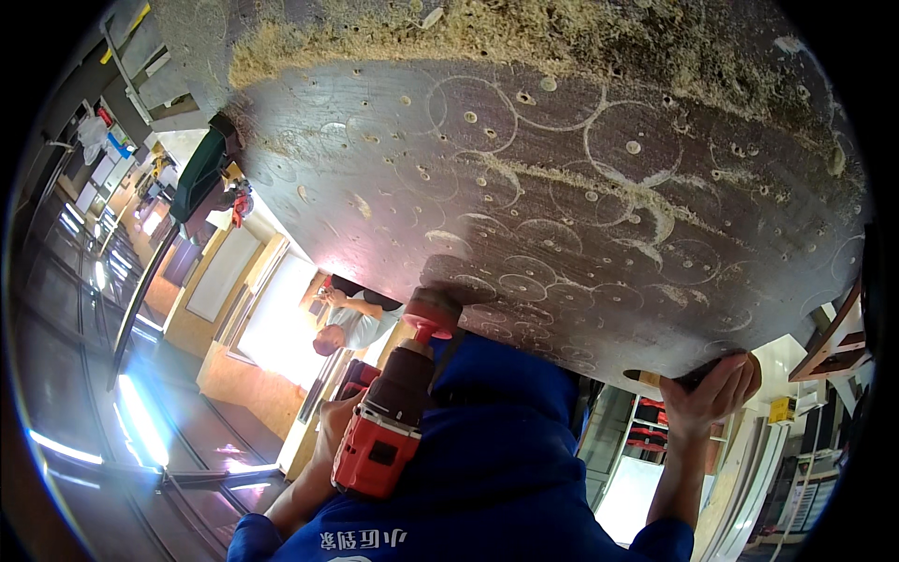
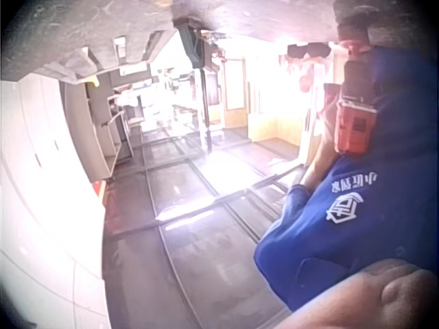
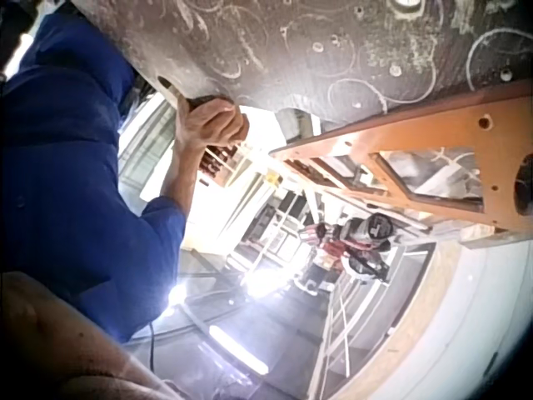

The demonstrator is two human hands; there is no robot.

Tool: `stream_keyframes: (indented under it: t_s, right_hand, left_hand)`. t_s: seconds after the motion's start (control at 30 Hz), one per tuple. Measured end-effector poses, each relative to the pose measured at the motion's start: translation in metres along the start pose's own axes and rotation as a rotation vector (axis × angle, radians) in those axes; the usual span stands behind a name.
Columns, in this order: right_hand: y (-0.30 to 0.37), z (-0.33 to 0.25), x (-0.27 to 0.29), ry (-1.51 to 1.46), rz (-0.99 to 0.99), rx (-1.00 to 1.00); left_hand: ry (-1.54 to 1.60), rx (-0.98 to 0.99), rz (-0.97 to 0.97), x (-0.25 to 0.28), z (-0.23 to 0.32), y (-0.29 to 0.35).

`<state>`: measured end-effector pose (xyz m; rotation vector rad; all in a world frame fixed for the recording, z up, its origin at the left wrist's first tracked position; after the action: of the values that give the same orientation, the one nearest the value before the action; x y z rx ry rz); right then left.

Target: The person uses a cordless drill with a hole saw attachment to drill multiple circular holes into a large, patterned board. The person positions the drill at various marked spots on the board and operates the tool to cut through the material, creating a series of holes.

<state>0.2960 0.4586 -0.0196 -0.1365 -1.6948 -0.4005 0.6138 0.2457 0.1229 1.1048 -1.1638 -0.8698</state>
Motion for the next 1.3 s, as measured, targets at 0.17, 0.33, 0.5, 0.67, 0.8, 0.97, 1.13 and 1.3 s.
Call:
stream_keyframes:
  t_s: [0.17, 0.33, 0.5, 0.67, 0.8, 0.97, 1.13, 1.3]
  right_hand:
    - [-0.001, 0.001, 0.001, -0.011, -0.012, 0.003]
    - [0.012, 0.003, -0.004, -0.013, -0.026, -0.006]
    - [0.012, 0.003, -0.003, -0.012, -0.035, -0.006]
    - [0.013, 0.003, -0.003, 0.0, -0.034, -0.012]
    - [0.014, 0.003, -0.004, -0.002, -0.034, -0.012]
    - [0.001, 0.0, 0.001, -0.024, -0.022, -0.011]
    - [0.016, 0.003, -0.004, 0.006, -0.045, -0.01]
    - [0.007, 0.002, -0.001, -0.02, -0.033, -0.004]
  left_hand:
    - [0.01, 0.024, -0.006, 0.001, -0.002, 0.0]
    - [0.03, 0.063, -0.012, 0.001, -0.007, 0.0]
    - [-0.052, -0.051, 0.003, 0.003, -0.002, -0.003]
    - [0.003, 0.02, -0.001, 0.005, -0.001, -0.004]
    - [0.002, 0.023, 0.001, 0.005, -0.004, -0.005]
    - [0.022, 0.005, 0.008, 0.006, -0.006, -0.004]
    - [0.01, 0.05, 0.018, 0.007, -0.011, -0.002]
    - [0.0, 0.026, 0.019, 0.005, -0.011, -0.002]
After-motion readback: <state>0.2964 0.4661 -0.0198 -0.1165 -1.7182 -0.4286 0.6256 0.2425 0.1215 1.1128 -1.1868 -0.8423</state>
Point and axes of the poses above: each hand's wrist, its own y-axis away from the middle knuckle, its own x-axis out of the back of the hand, z = x × y, the point moved 7 cm from there along -y, towards the middle knuckle, and after that the axes turned 9 degrees about y, right-handed, at the moved point
